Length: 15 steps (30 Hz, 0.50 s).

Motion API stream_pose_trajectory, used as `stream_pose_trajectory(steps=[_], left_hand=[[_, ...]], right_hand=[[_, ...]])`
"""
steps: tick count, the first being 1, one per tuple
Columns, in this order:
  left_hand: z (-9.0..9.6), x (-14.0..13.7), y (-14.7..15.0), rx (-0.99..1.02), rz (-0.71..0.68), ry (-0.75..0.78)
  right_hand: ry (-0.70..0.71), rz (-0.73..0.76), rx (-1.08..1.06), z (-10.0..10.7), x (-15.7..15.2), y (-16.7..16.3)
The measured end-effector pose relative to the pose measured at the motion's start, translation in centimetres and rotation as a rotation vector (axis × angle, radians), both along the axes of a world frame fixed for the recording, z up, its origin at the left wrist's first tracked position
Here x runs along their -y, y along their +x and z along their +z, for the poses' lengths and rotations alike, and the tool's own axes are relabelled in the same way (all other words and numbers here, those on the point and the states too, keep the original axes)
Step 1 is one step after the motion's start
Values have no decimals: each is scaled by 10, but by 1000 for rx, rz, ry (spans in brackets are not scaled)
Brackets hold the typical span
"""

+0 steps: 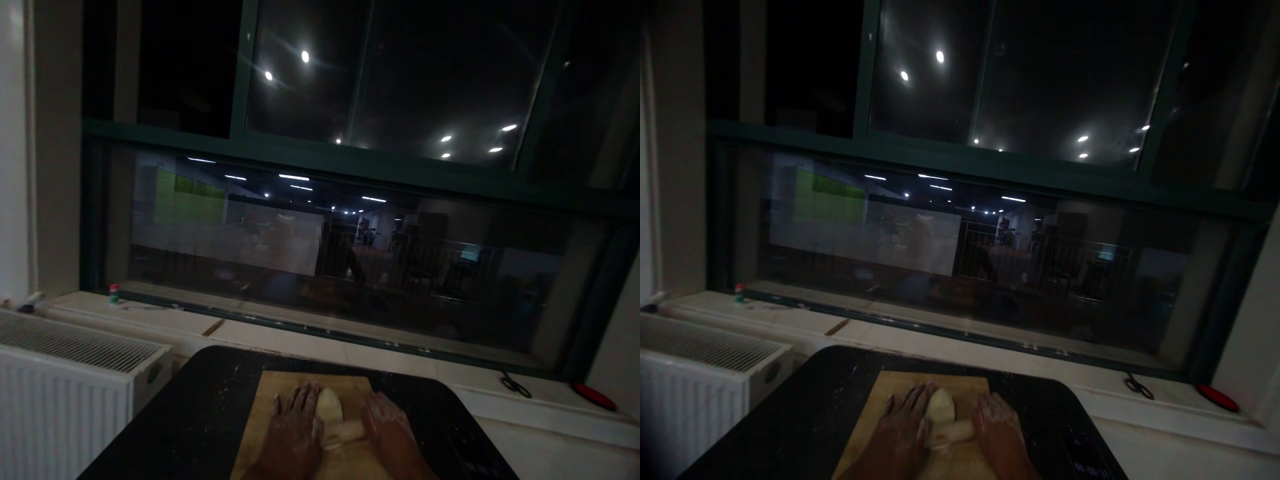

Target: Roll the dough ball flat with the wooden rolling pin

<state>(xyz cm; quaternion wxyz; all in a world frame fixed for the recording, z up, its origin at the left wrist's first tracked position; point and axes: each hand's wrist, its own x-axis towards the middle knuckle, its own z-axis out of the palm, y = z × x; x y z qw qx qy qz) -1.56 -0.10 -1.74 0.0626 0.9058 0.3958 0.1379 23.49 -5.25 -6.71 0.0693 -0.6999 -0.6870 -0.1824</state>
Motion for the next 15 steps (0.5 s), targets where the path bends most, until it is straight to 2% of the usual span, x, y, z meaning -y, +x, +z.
stream_pose_trajectory(steps=[2, 4, 7, 9, 12, 15], left_hand=[[-5, -7, -3, -6, -48, 38], [-13, -18, -5, -18, -74, 82], [-28, -36, -6, -21, -41, 138], [-38, -46, -4, -3, 2, 162], [-47, -54, 1, 21, 28, 140], [-41, -51, 8, 24, 58, 85]], right_hand=[[-1, -66, -47, 18, 4, -9], [-37, -64, -75, 46, -2, -16], [-94, 23, -47, 86, -29, -18], [-123, 92, -31, 99, -54, -15], [-148, 171, -30, 92, -85, -7], [-127, 219, -33, 64, -97, 2]])
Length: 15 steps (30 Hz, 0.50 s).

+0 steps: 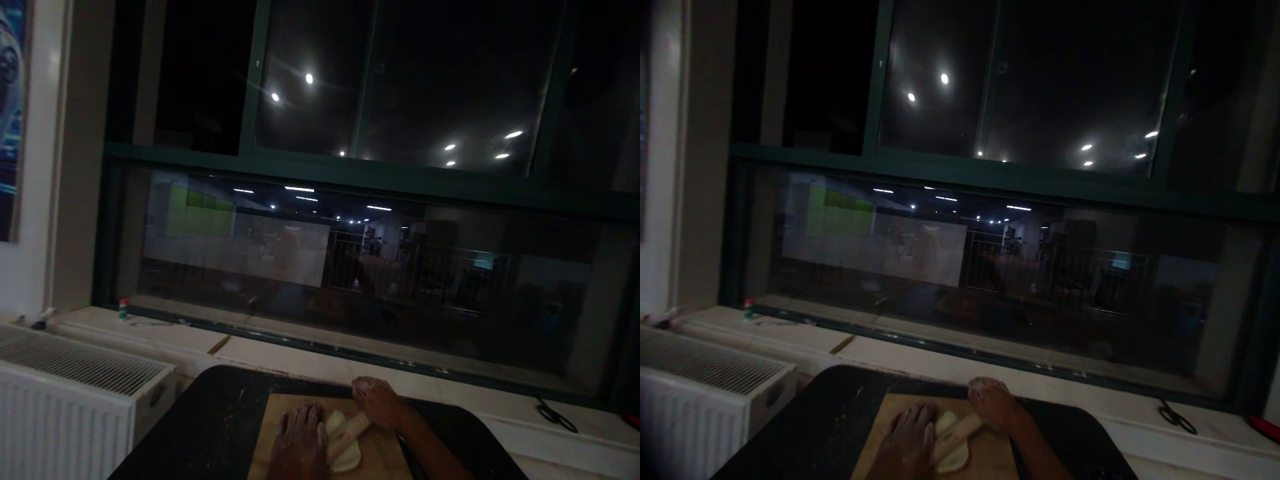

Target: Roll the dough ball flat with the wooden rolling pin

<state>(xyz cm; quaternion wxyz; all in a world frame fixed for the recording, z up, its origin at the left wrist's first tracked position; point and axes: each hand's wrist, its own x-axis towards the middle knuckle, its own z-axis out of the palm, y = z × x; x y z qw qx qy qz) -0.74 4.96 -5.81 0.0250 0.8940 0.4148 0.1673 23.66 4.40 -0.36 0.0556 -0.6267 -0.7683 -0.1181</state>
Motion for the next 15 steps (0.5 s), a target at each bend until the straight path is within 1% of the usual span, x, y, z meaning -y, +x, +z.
stream_pose_trajectory(steps=[3, 6, 8, 10, 12, 13, 15], left_hand=[[14, 11, 7, -5, 55, -65], [23, 24, 10, 9, 49, -108], [24, 30, 9, 31, 19, -95], [21, 33, 6, 44, 3, -72], [17, 33, 3, 26, -14, -35], [14, 31, 1, 6, -30, 0], [7, 25, -2, -35, -84, 98]], right_hand=[[26, 13, 12, -29, 7, 12], [58, 12, 42, -55, 24, 27], [131, 52, 114, -70, 39, 36], [257, 95, 192, -81, 57, 41], [349, 94, 211, -83, 75, 38], [361, 61, 186, -78, 83, 33], [306, -47, 100, -56, 91, 19]])
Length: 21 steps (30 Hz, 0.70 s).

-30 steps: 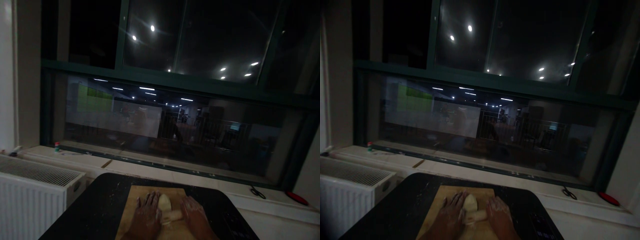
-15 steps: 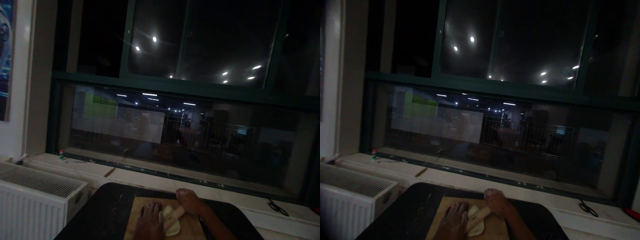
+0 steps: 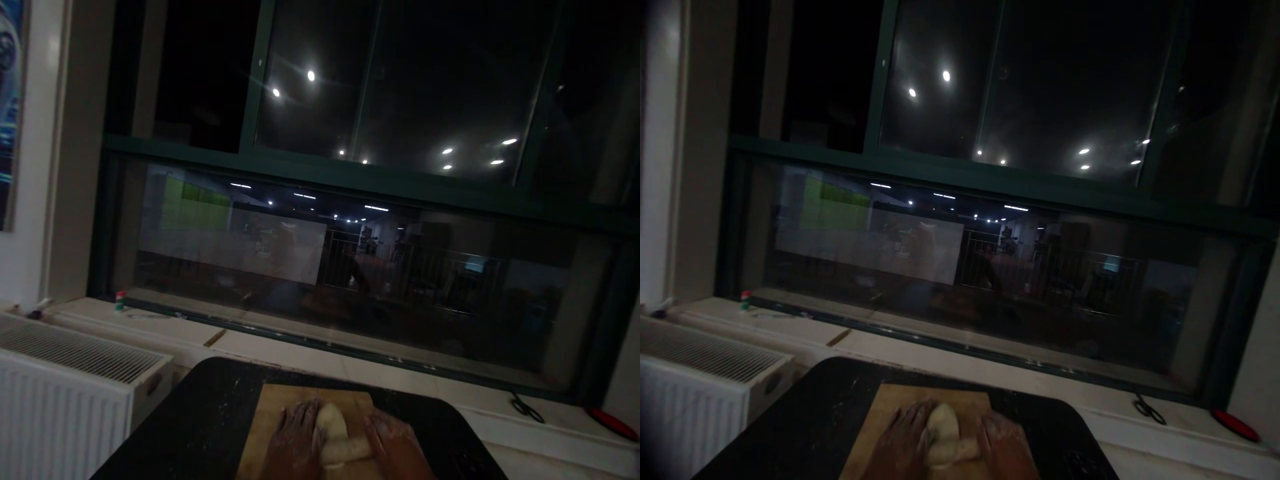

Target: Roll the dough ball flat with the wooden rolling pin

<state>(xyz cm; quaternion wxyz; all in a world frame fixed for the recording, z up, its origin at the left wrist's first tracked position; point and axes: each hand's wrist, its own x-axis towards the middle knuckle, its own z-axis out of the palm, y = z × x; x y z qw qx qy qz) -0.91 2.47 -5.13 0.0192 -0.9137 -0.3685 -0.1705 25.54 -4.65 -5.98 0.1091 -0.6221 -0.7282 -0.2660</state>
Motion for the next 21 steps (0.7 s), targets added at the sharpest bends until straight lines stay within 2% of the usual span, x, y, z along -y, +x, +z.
stream_pose_trajectory(steps=[3, 5, 7, 8, 10, 13, 17, 21], left_hand=[[-13, -15, -2, 14, -25, 119], [-21, -26, -3, 42, 18, 120], [-26, -35, -5, 46, 53, 86], [-27, -38, -6, 38, 63, 61], [-26, -40, -8, 6, 63, 4], [-16, -36, -8, -39, 89, -46], [3, -20, -1, -49, 110, -42], [12, -5, 3, 13, 90, -59]], right_hand=[[-94, -158, -113, 48, -15, -21], [-112, -127, -99, 75, -41, -27], [-143, -67, -71, 86, -72, -26], [-160, -38, -54, 85, -86, -24], [-182, 8, -18, 71, -108, -18], [-171, 48, 17, 34, -121, -7], [-94, 48, 22, -10, -108, 10], [-11, 73, 59, -29, -79, 25]])
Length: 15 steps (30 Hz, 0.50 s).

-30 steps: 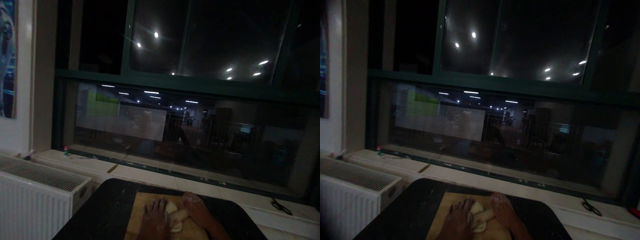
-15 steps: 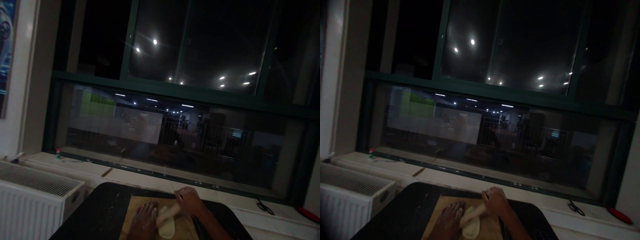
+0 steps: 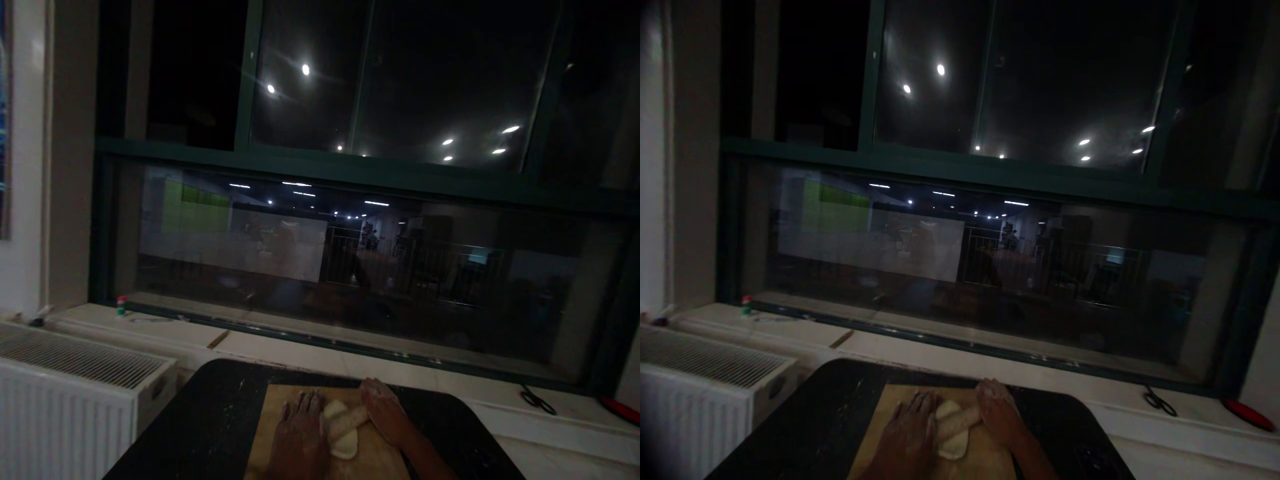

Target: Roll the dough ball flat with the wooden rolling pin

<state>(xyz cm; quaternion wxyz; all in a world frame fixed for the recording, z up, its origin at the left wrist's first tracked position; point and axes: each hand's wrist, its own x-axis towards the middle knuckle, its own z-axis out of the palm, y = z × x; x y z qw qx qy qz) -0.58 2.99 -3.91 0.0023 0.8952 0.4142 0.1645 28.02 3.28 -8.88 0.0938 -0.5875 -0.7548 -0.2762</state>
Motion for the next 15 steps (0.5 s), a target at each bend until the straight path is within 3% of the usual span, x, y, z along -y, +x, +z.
stream_pose_trajectory(steps=[5, 8, 10, 12, 15], left_hand=[[-13, 6, -3, 20, -58, 137], [-27, 2, -7, 16, -106, 262], [-31, -3, -8, 49, -141, 316], [-30, -10, -7, 82, -133, 309], [-21, -20, -5, 88, -74, 237]], right_hand=[[111, 12, 69, -11, 52, 8], [121, 2, 41, -3, 87, -3], [1, -67, -67, 16, 102, -17], [-146, -228, -226, 42, 104, -32], [-164, -291, -294, 80, 79, -44]])
